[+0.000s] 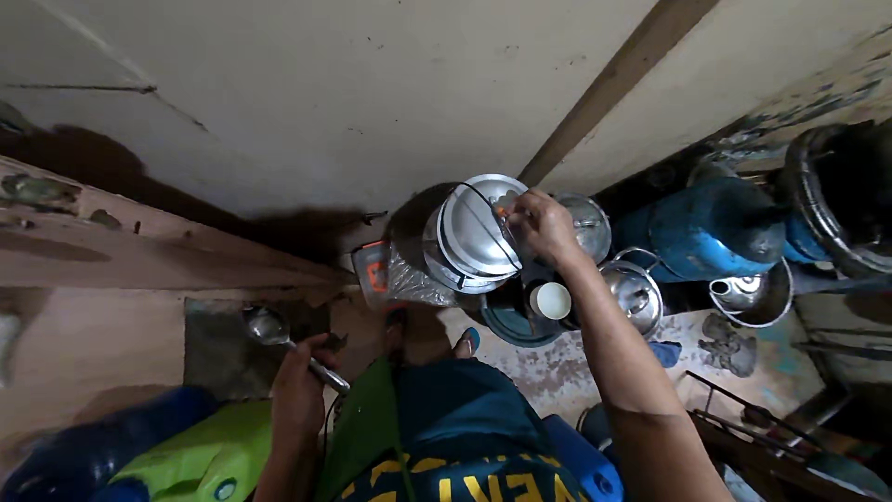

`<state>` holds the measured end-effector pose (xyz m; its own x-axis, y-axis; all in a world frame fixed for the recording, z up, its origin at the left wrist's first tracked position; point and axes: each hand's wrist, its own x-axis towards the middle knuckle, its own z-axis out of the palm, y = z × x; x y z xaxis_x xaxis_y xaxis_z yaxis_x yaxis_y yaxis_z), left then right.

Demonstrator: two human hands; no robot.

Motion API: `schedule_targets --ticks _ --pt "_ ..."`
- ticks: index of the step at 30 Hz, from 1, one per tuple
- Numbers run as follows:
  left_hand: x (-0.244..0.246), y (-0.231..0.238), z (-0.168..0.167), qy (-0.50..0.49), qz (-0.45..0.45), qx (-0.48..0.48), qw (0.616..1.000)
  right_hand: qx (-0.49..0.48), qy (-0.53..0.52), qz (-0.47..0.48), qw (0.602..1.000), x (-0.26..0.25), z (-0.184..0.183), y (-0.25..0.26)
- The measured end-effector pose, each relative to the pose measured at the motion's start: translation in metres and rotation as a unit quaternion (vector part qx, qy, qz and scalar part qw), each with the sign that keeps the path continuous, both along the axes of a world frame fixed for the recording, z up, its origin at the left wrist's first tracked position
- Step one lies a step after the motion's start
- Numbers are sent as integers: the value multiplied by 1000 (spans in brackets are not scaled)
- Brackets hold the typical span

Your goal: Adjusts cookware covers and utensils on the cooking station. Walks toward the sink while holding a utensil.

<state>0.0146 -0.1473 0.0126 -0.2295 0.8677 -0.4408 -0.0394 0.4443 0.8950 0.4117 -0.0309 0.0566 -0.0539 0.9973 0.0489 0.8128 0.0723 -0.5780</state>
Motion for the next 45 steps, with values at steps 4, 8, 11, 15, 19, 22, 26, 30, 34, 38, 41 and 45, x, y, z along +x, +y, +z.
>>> schedule_targets --ticks 4,8,11,15,19,22,26,30,34,38,41,45 --pt "-1 0 -3 -8 1 1 1000 -21 26 42 999 0 -5 0" --pt "-1 2 -4 -10 -3 0 1000 -24 34 52 998 0 -10 1" --pt "0 4 -5 -13 -13 -3 1000 -27 33 46 998 0 -10 1" --pt "1 8 -5 11 -43 -8 999 -2 -14 27 1000 -7 -7 3" --pt "-2 12 -8 -7 -73 12 997 26 -56 6 998 -10 -8 -1" --pt "-3 17 -8 2 -76 3 997 46 -79 0 996 -13 -10 -3" --pt "0 23 -3 4 -83 -2 997 64 -44 -3 997 -14 -12 -5" --pt "4 27 -3 -16 -90 3 996 -37 49 18 998 2 -6 -2" --pt "2 27 -4 -7 -109 4 994 -65 84 17 994 6 -10 -1" --pt "5 32 3 3 -106 -26 994 -28 110 -51 992 2 -9 -14" --pt "3 35 1 -13 -121 -32 992 63 190 -183 962 0 -15 -42" --pt "17 44 4 -4 -137 -32 990 69 247 -296 920 -5 -36 -104"
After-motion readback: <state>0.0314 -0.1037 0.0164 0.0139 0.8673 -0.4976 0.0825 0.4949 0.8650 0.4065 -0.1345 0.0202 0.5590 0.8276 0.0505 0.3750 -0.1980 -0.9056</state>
